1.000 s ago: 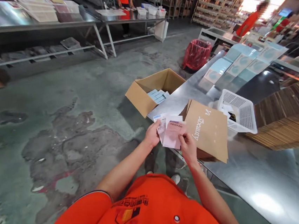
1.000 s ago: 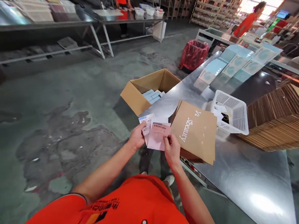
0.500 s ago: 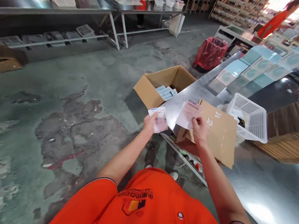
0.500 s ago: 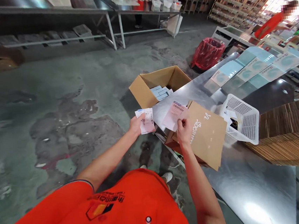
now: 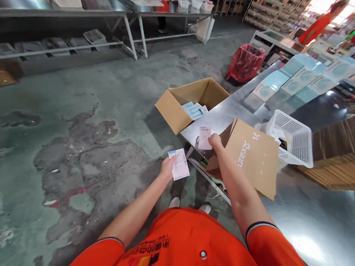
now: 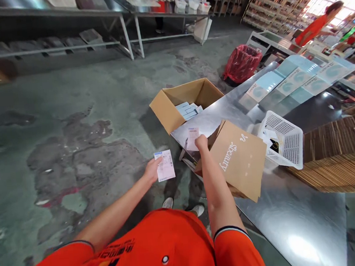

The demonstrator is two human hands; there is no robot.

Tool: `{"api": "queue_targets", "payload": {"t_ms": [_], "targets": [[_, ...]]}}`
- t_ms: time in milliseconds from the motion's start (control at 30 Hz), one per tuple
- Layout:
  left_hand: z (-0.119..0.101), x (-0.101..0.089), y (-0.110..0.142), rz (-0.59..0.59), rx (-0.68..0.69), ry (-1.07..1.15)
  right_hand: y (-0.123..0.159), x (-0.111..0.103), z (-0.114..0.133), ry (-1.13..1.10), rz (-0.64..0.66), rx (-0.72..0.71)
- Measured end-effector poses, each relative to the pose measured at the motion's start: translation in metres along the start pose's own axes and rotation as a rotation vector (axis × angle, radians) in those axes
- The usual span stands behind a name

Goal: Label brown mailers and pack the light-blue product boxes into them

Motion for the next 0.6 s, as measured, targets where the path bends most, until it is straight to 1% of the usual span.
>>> {"api": "queue_targets", "payload": {"t_ms": [67, 167, 200, 267, 367, 400, 433, 500, 600], "targets": [[0.002, 0.002, 0.002, 0.038, -0.035, 0.005, 0.003, 0.002, -0.002, -0.032, -0.011, 0.008], [-0.003, 0.017, 0.004, 0.132, -0.069, 0.024, 0.010, -0.003, 0.004, -0.140, -0.033, -0.047], [-0.007, 0.025, 0.005, 0.171, -0.069, 0.033, 0.014, -0.007, 0.007, -0.185, -0.031, -0.081], [-0.017, 0.046, 0.007, 0.287, -0.043, 0.042, 0.023, -0.014, 0.013, -0.275, -0.013, -0.150], [-0.029, 0.083, 0.009, 0.485, 0.061, 0.017, 0.039, -0.024, 0.021, -0.390, 0.022, -0.245], [-0.030, 0.094, 0.007, 0.531, 0.092, -0.006, 0.044, -0.026, 0.023, -0.433, 0.041, -0.276], [-0.030, 0.104, 0.005, 0.553, 0.112, -0.041, 0.048, -0.027, 0.025, -0.472, 0.064, -0.303], [-0.025, 0.121, -0.005, 0.552, 0.126, -0.131, 0.051, -0.028, 0.024, -0.480, 0.083, -0.322], [-0.018, 0.137, -0.025, 0.496, 0.151, -0.229, 0.043, -0.033, 0.016, -0.350, 0.015, -0.262]]}}
Point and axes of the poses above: each hand's wrist, its own y-axis away from the middle knuckle, its own x-axis out of the palm, z = x × y, the point moved 5 cm from there along -y, towards the middle knuckle, and after that the axes turned 11 degrees about y, right-handed, at the moved point
